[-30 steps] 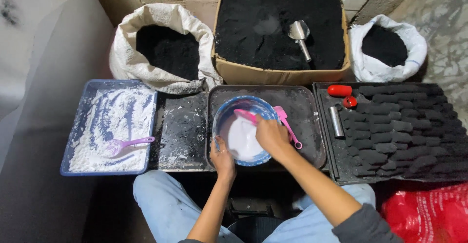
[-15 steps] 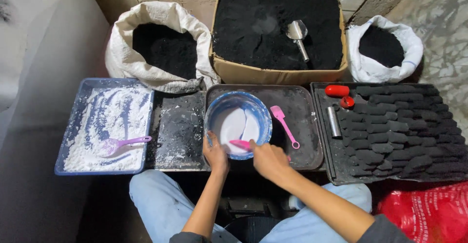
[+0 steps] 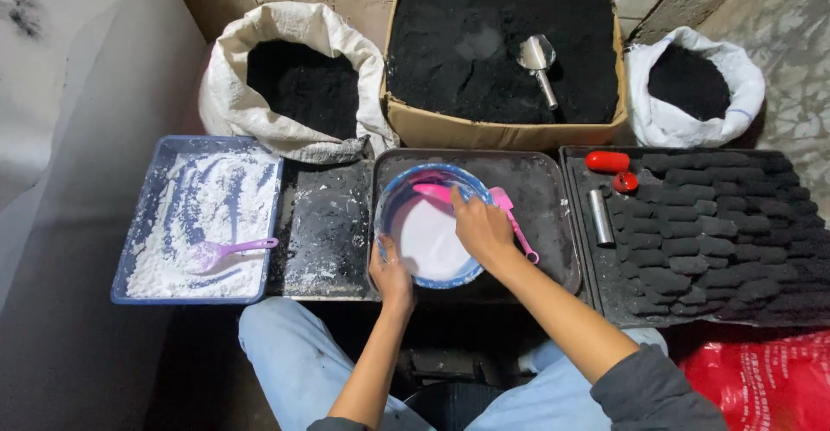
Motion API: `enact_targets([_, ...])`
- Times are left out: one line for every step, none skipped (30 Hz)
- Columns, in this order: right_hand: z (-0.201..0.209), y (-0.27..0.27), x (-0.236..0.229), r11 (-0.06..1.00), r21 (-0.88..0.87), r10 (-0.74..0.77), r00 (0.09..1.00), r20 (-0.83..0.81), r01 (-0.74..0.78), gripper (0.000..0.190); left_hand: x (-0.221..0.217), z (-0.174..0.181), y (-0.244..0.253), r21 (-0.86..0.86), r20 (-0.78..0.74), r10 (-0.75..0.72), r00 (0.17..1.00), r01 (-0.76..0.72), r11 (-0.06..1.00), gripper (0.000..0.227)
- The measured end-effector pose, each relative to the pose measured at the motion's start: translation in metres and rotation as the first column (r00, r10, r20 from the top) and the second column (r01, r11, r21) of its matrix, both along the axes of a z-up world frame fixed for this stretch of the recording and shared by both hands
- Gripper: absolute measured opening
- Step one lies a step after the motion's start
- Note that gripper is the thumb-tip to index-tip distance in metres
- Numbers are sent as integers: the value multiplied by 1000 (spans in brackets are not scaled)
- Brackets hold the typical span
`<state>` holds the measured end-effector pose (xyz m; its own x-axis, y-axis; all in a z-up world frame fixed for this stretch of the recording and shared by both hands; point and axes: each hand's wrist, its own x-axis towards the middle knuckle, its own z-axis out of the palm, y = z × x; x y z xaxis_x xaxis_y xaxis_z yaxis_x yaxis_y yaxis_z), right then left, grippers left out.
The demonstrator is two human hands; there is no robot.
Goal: Mixing white powder into a liquid solution using a scoop and spatula to prepare a binder.
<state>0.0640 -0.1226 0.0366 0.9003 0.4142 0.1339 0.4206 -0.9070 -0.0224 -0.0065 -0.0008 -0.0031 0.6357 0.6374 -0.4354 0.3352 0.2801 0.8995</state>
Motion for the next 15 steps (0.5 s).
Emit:
enact_targets([0,0,-4,1000,-2,-5,1000,3,5,37,0,4,0,-2,3,-5,1000,5,1000,59])
enact_targets([0,0,-8,1000,-16,25,997,-79,-26,36,0,7,-1,-13,2,7,1000,-7,1000,57])
enact_targets([0,1,-12,998,-28,57,985,-162,-63,35,-1,11,-1,-23,-1,23,1000,-23,999,55])
enact_targets([12,2,-20,998,-30,57,985,-160,-63,35,-1,5,-1,-26,2,24,1000,-23,999,55])
enact_targets([24,5,-30,992,-28,112,974,-197,-119,30,-2,-1,1,-22,4,48,999,-48,999,54])
enact_targets([36,8,-39,984,-23,165,958,-234,-176,26,-3,-6,3,-17,7,73,997,-73,997,53])
enact_targets([35,6,-43,985,-24,162,959,-234,-172,26,-2,-11,4,-18,6,70,998,-70,997,53])
enact_targets([35,4,-48,974,-29,210,948,-239,-223,26,-1,-15,5,-26,24,84,996,-83,996,52])
enact_targets([34,2,-54,961,-32,258,934,-246,-274,26,-2,-19,5,-34,39,99,994,-98,995,51])
enact_targets([40,-1,-57,962,-33,255,934,-249,-272,26,-3,-14,5,-35,36,96,995,-95,995,51])
enact_targets([46,-2,-59,956,-46,266,925,-271,-289,21,-3,-8,6,-16,39,90,995,-90,996,51])
enact_targets([52,-3,-62,950,-59,276,915,-294,-306,18,-4,-2,8,3,42,84,996,-84,996,51])
enact_targets([43,-7,-57,951,-58,275,916,-293,-304,18,-2,-6,9,4,42,82,996,-83,997,51])
enact_targets([34,-12,-52,959,-91,237,938,-253,-267,20,0,-9,10,11,44,69,997,-69,998,52])
enact_targets([26,-15,-47,965,-121,205,955,-212,-234,23,0,-13,12,17,45,61,997,-62,998,53])
